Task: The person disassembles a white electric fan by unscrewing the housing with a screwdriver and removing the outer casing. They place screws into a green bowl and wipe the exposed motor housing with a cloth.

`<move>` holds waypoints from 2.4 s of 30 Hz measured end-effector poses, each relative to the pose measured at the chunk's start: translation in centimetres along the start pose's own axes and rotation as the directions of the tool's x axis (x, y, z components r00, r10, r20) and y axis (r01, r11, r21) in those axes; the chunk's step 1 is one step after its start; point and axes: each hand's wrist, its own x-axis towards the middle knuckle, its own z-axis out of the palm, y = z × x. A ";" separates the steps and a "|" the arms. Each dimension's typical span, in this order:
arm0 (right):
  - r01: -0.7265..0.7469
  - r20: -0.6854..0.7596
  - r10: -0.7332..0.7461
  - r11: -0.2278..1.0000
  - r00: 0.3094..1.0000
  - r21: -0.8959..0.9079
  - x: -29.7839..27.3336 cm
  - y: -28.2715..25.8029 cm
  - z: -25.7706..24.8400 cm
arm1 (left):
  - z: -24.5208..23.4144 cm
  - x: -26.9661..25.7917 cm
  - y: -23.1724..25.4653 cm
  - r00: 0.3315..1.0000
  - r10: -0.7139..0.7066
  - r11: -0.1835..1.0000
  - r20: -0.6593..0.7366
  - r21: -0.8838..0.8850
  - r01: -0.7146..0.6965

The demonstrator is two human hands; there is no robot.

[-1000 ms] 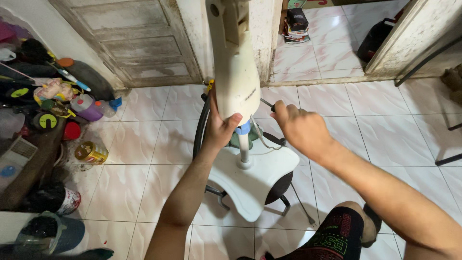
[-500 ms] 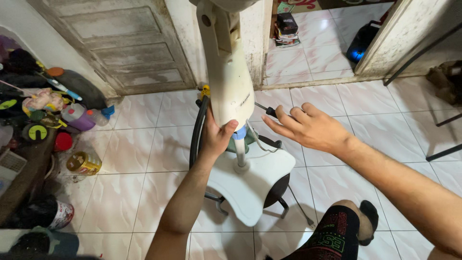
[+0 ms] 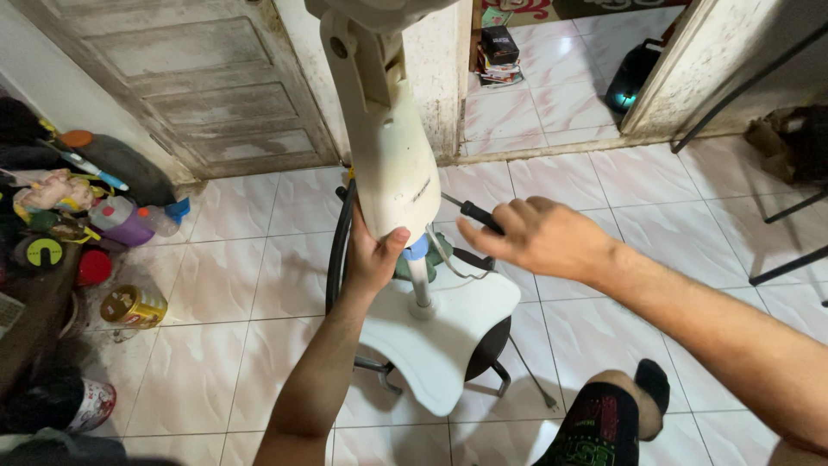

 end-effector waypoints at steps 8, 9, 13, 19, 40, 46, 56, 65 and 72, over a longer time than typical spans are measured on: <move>-0.652 0.384 0.529 0.652 0.757 0.387 0.6 -1.6 1.4 | 0.0 0.2 -0.2 1.000 -0.029 0.998 0.007 -0.064 0.029; -0.691 0.450 0.525 0.577 0.723 0.436 0.5 -1.5 1.7 | 0.1 0.2 -0.1 1.000 -0.025 0.998 0.004 -0.063 0.026; -0.804 0.690 0.422 0.216 0.588 0.554 0.5 0.1 2.0 | 0.3 0.2 0.7 1.000 -0.013 0.999 0.002 -0.033 0.013; -0.013 0.039 0.024 0.965 0.999 -0.264 -0.3 -2.2 0.0 | 0.4 0.3 1.1 1.000 -0.005 0.999 -0.014 -0.033 0.005; -0.096 -0.082 0.081 0.976 0.993 -0.194 0.6 -3.3 0.0 | 1.0 0.1 0.8 0.999 0.016 1.000 -0.050 -0.017 -0.017; -0.779 0.654 0.437 0.453 0.618 0.433 1.9 0.8 3.7 | 0.6 0.3 0.7 0.999 0.037 0.998 -0.020 0.053 -0.036; -0.216 0.069 0.258 0.906 0.964 -0.364 1.7 -2.3 1.8 | 1.4 0.2 0.0 0.993 0.048 0.999 -0.106 0.029 -0.045; -0.627 0.417 0.536 0.770 0.734 0.115 2.4 -1.6 5.0 | 0.6 -0.3 -1.5 0.995 0.059 0.997 -0.076 0.058 -0.054; -0.723 0.680 0.266 0.118 0.684 0.681 3.5 1.8 5.5 | -1.0 -1.1 -2.8 1.000 -0.020 0.988 -0.024 0.150 0.023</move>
